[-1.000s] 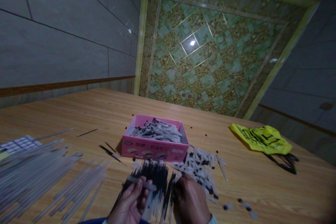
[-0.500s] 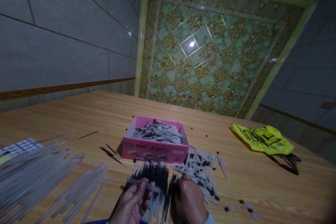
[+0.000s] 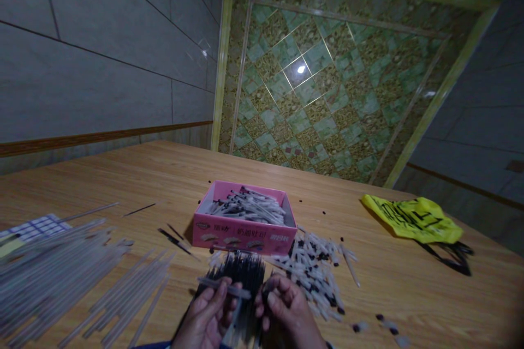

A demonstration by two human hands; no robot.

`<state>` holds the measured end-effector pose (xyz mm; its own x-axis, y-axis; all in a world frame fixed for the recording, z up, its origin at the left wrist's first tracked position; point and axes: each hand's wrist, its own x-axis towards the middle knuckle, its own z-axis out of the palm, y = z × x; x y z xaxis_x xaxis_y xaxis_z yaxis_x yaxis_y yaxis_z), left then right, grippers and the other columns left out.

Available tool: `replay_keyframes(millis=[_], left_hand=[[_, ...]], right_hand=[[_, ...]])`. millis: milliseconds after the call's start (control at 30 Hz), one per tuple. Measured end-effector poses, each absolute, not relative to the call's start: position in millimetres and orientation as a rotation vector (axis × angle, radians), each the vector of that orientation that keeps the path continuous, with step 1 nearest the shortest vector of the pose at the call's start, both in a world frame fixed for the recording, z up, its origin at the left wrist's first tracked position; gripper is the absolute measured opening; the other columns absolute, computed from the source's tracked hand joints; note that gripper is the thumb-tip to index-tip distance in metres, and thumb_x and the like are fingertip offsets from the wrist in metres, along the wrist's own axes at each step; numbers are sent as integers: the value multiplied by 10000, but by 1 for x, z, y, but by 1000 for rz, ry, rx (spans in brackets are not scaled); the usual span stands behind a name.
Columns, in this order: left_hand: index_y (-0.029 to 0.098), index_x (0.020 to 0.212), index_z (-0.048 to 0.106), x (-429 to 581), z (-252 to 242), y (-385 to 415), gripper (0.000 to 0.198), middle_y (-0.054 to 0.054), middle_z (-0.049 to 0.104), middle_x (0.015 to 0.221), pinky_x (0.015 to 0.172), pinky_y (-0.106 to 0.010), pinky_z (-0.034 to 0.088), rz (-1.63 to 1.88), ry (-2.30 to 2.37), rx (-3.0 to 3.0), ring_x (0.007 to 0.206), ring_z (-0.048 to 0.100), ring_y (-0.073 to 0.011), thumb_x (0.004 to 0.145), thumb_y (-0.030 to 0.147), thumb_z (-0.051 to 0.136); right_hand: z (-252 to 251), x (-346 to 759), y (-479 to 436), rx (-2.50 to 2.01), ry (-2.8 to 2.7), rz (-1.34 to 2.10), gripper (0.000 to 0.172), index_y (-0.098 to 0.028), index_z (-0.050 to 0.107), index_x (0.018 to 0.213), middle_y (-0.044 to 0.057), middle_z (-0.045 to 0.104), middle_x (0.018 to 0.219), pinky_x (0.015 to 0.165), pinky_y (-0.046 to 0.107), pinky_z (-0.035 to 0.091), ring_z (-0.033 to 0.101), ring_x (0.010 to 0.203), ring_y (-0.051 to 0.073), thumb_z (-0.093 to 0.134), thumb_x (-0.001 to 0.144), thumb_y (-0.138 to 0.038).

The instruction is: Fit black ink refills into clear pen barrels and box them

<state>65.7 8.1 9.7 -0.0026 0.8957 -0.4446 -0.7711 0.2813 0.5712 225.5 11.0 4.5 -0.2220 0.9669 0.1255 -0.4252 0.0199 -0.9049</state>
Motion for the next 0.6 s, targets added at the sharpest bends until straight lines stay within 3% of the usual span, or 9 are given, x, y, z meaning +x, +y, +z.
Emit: replay_keyframes(millis=[267,433,600], left_hand=[[126,842,602,65,8,9,261,-46,729,707,438,-163,513,1303,871,207,492,638,-101,637,9,712],[124,849,596,65,9,9,288,-44,728,700,435,-154,503,1311,863,210,488,635,-96,620,6,724],[116,838,600,65,12,7,274,-44,721,666,429,-150,497,1329,853,209,484,628,-92,619,21,734]], right_hand=[[-4,219,8,-623,-1002,1551,376,-152,579,774,25,640,665,442,187,433,592,530,114,802,615,-410],[-9,218,8,-663,-917,1508,439,-144,655,966,19,630,659,423,176,410,563,497,96,794,634,-396],[-13,216,11,-691,-809,1483,309,-106,699,811,33,633,606,408,152,398,543,460,73,798,642,-346]])
